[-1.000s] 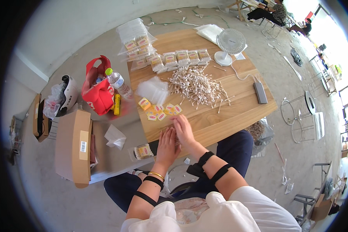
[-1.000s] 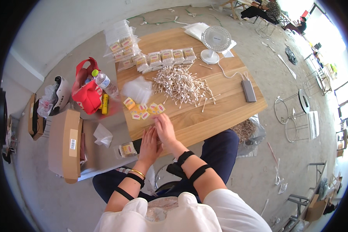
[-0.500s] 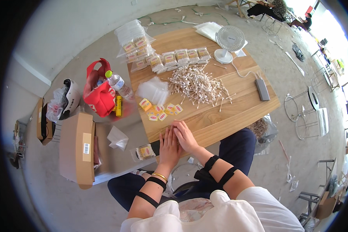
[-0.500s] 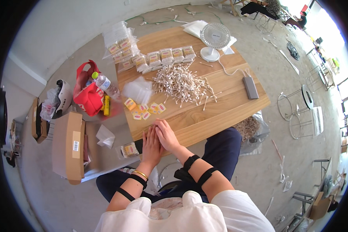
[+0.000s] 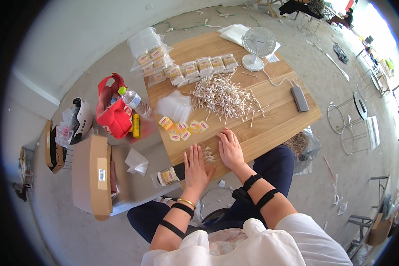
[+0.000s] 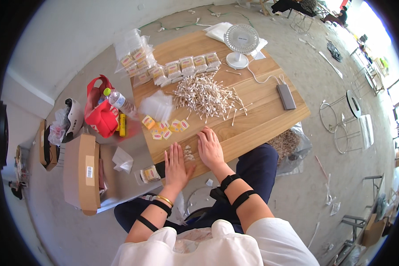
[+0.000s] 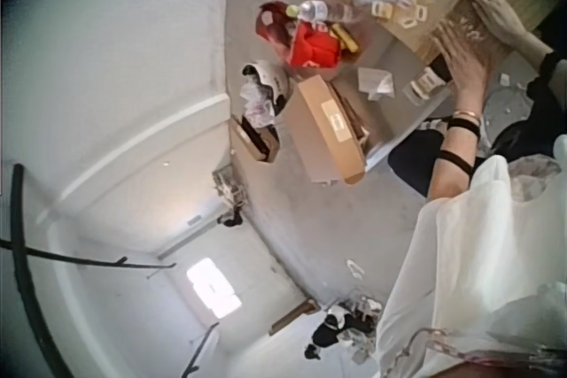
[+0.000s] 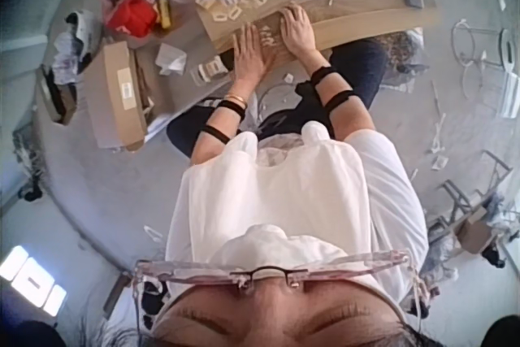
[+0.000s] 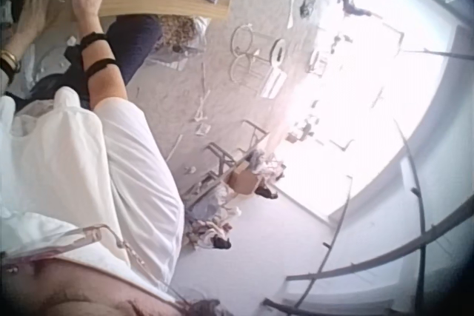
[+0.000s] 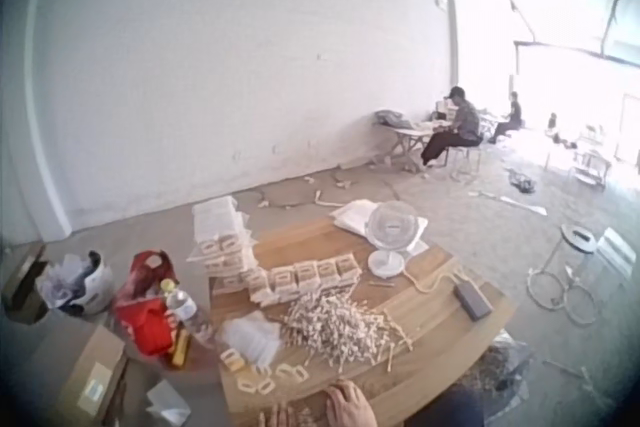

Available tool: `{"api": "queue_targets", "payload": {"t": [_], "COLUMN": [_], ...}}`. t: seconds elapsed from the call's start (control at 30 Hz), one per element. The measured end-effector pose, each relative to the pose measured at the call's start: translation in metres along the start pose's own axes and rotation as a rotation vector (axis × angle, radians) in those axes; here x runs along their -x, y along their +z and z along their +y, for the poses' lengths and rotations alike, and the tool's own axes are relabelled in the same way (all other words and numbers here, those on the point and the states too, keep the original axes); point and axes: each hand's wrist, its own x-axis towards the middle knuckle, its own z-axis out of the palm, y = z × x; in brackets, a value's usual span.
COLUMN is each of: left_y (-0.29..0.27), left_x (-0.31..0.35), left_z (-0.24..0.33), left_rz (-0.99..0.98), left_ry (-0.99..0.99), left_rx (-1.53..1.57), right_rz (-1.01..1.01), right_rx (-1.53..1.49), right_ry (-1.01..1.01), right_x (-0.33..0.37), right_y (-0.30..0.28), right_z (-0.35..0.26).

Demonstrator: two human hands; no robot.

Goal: The person gathers cotton swabs from a pile, aligns them into a row on the table, and places the row into a small plastic bag. After sealing the bag, the person sets it aside and begins the process again.

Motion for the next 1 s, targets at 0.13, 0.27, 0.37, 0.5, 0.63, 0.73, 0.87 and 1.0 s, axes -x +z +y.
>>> {"api": "queue_targets", "payload": {"t": [0.13,0.27,0.37,0.5,0.63,0.73,0.87,1.0], "left_y": [0.002,-0.004,-0.007,-0.004,-0.004,-0.005,-0.003,0.0], "left_x": [0.007,-0.003,0.012,0.028,0.02,0.007,-0.007,-0.006], "left_z": [0.002,-0.005,0.0,-0.002,-0.003,-0.004,-0.01,-0.014], "left_rz": [0.02,0.018,-0.053,-0.055,-0.064,-0.015,0.041,0.074], "left_ry": [0.043,0.031,0.09,0.136,0.086,0.077,0.07,0.101], "left_rx": [0.074,0.05,0.112,0.092,0.06,0.065,0.021,0.02], "right_rz": [0.019,0.018,0.025,0.046,0.064,0.072,0.08,0.088], "right_rx": [0.016,0.013,0.037,0.042,0.034,0.04,0.048,0.057], "right_ry": [-0.017,-0.023,-0.011,-0.023,-0.027,-0.024,-0.022,-0.022], "right_x": [-0.001,0.0,0.0,0.0,0.0,0.001,0.002,0.001], "right_y": [0.0,0.001,0.002,0.001,0.004,0.005,0.006,0.008], "right_z": [0.001,-0.004,0.002,0.002,0.0,0.003,0.003,0.006]}}
